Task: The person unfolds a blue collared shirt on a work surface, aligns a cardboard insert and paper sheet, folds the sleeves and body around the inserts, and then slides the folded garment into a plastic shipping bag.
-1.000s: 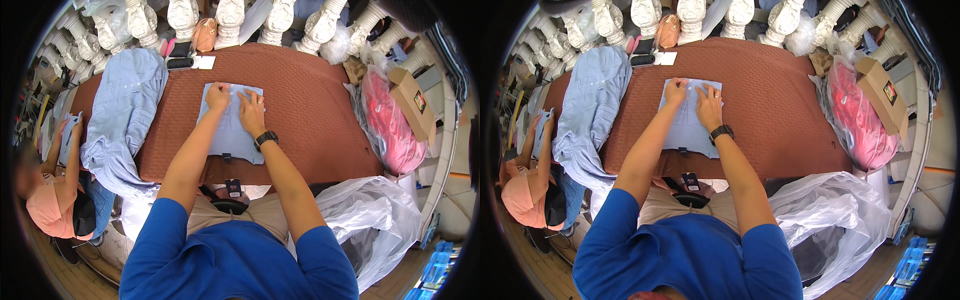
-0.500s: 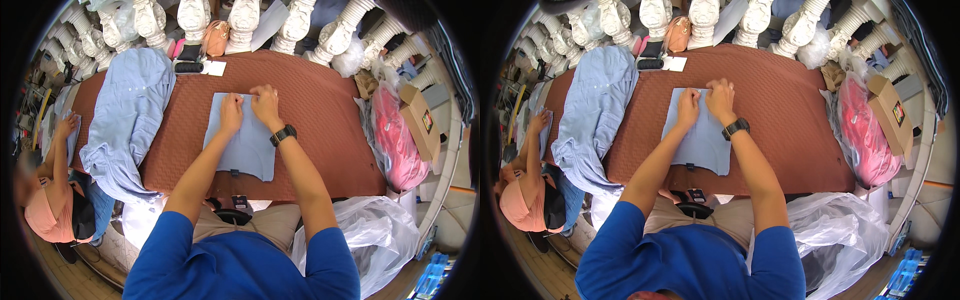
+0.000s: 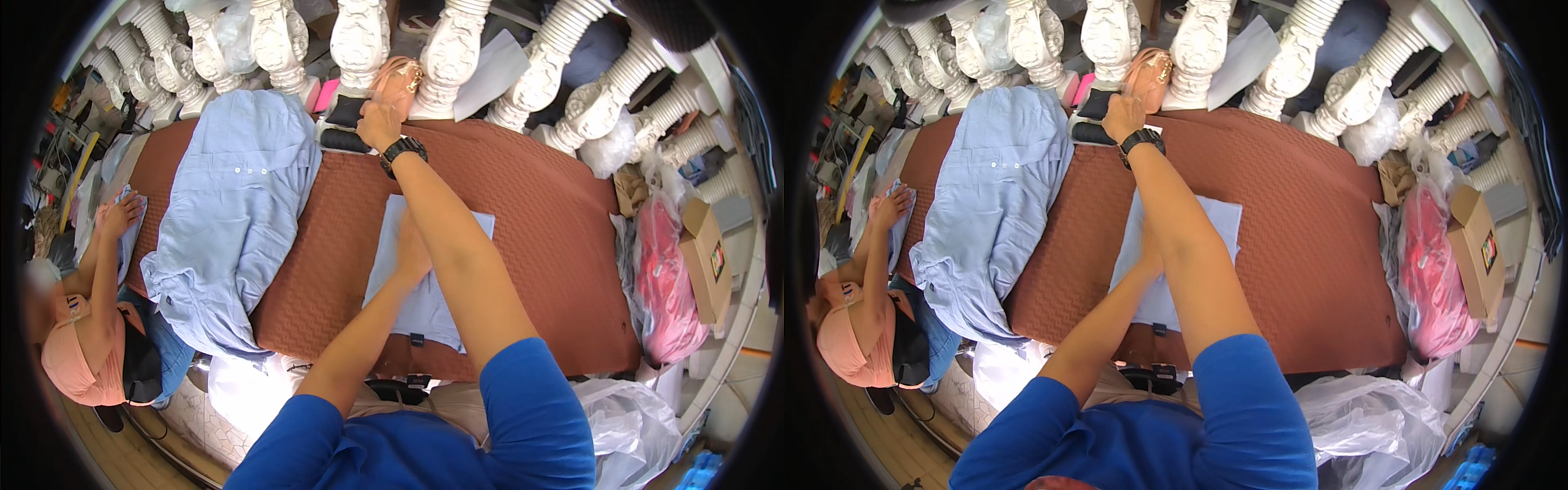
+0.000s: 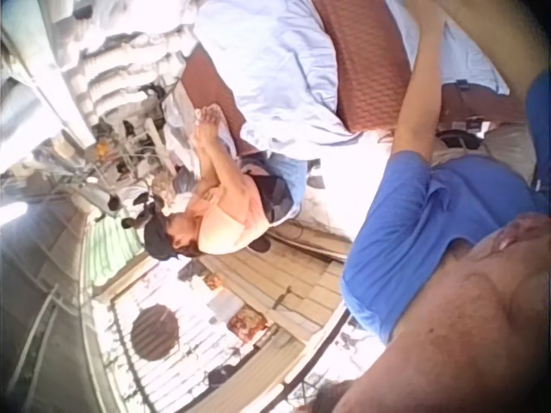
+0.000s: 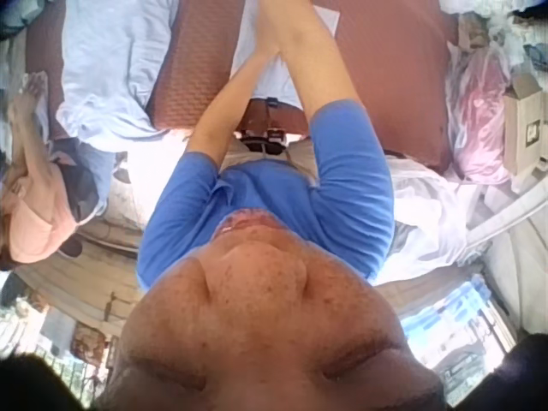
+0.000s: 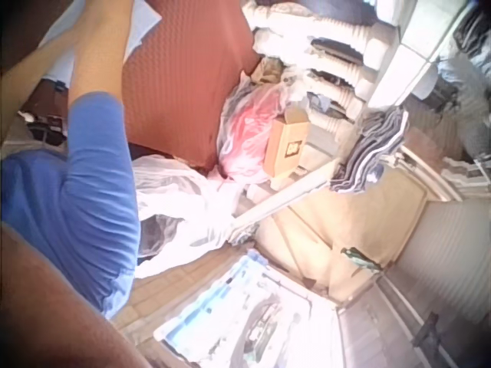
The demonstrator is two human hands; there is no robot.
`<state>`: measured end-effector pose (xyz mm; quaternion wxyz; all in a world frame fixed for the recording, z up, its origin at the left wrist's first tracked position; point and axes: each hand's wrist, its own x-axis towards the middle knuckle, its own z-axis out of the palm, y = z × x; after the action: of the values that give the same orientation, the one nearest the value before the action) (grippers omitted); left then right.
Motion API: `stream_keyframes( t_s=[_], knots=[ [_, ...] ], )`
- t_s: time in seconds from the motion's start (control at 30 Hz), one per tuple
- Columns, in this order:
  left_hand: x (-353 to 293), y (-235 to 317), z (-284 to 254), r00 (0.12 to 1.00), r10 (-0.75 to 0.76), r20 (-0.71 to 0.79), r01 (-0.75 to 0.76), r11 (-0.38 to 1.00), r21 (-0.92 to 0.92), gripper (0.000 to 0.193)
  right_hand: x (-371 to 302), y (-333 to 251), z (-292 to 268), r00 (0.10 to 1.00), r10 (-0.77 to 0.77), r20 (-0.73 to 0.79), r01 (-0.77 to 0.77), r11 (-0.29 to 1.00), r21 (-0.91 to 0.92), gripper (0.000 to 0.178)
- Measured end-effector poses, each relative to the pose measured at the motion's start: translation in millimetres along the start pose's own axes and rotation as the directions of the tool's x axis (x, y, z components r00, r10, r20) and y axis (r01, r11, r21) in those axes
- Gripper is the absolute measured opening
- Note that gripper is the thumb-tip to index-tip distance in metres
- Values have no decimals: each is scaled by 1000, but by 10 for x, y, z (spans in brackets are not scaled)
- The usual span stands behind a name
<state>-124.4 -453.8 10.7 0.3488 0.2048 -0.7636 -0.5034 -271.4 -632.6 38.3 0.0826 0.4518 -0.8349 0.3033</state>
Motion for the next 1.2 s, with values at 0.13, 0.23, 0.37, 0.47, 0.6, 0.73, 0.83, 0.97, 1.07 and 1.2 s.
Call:
stream_keyframes(
  t_s=[0.13,0.23,0.37,0.47,0.6,0.73,0.83,0.97,1.07,1.2],
  knots=[
    [-87,-146,-23,975,-204,88,217,956,-195,41,117,-167,187,995,83,53,-76,990,-122,28],
    [-178,-288,69,989,-143,-26,138,978,-158,45,144,-242,227,983,172,70,-157,971,-181,50],
    [-158,-364,86,985,-153,84,162,980,-113,48,128,-260,210,954,300,-6,-298,942,-152,73],
    [-75,-197,-62,954,-253,164,275,952,-135,49,136,-352,103,922,381,71,-382,924,2,75],
    [-109,15,-111,955,-273,116,291,935,-202,51,215,-253,77,859,487,156,-510,838,195,60],
    [-171,-436,53,991,-105,80,107,994,-25,54,178,-443,129,754,653,-69,-517,656,551,39],
    [-188,-560,183,978,-183,97,192,977,-93,49,266,-289,91,748,650,-133,-434,632,642,29],
    [-65,-441,323,999,34,-27,-33,999,27,24,215,150,-184,808,563,-171,-160,490,857,26],
    [-21,-511,141,980,144,-141,-139,989,47,9,-164,104,-700,977,207,-44,-84,571,817,29],
    [-28,-456,185,976,89,-196,-94,995,-17,8,-883,590,-1395,994,9,108,-76,773,630,29]
  ],
)
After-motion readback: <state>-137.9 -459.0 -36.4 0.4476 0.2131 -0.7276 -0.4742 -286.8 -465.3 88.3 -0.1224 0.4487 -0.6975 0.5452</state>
